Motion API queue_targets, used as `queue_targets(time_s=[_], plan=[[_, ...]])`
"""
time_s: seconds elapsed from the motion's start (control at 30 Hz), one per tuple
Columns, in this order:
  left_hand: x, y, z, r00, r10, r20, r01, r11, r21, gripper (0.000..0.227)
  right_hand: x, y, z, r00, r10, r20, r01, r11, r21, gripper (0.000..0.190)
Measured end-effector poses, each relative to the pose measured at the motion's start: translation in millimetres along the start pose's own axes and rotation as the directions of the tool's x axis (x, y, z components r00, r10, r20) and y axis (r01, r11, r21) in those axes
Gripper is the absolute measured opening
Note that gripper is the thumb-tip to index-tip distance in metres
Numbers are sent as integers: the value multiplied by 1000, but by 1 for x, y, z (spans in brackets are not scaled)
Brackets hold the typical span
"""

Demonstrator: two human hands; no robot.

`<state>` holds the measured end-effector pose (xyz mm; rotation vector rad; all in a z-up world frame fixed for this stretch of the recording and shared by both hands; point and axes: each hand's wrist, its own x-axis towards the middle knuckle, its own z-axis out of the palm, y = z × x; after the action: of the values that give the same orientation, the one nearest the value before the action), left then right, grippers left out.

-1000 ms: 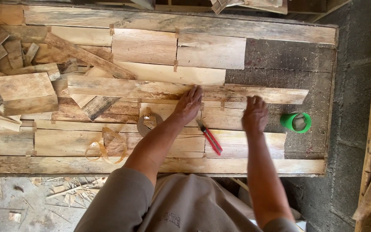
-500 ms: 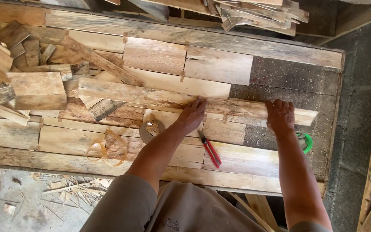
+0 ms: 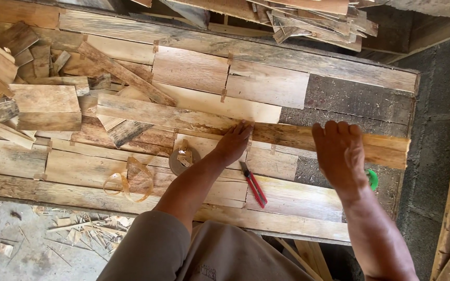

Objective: Measure and cut thin wood strips using a utility knife to fit into a wooden frame.

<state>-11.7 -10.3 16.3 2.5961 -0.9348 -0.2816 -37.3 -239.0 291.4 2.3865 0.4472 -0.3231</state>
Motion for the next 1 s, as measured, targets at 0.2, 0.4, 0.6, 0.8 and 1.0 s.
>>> queue_targets(time_s=[0.2, 0.4, 0.6, 0.8, 1.0], plan=[[1, -4, 8, 996, 49, -71, -45, 997, 57, 59, 4, 12, 45, 999, 25, -38, -25, 1000, -17, 13], [6, -3, -6, 997, 33, 71, -43, 990, 135, 50, 8, 22, 136, 990, 110, -92, -77, 950, 303, 45], [4, 6, -49, 959, 52, -280, -29, 996, 89, 72, -21, 31, 110, 990, 130, -48, -98, 905, 414, 63], [-2, 3, -86, 979, 12, -203, 0, 998, 56, 49, -43, 39, 99, 982, 151, -115, -66, 839, 540, 70], [-24, 4, -135, 976, 91, -199, -88, 996, 22, 48, -48, 31, 116, 965, 142, -223, 6, 832, 555, 63]])
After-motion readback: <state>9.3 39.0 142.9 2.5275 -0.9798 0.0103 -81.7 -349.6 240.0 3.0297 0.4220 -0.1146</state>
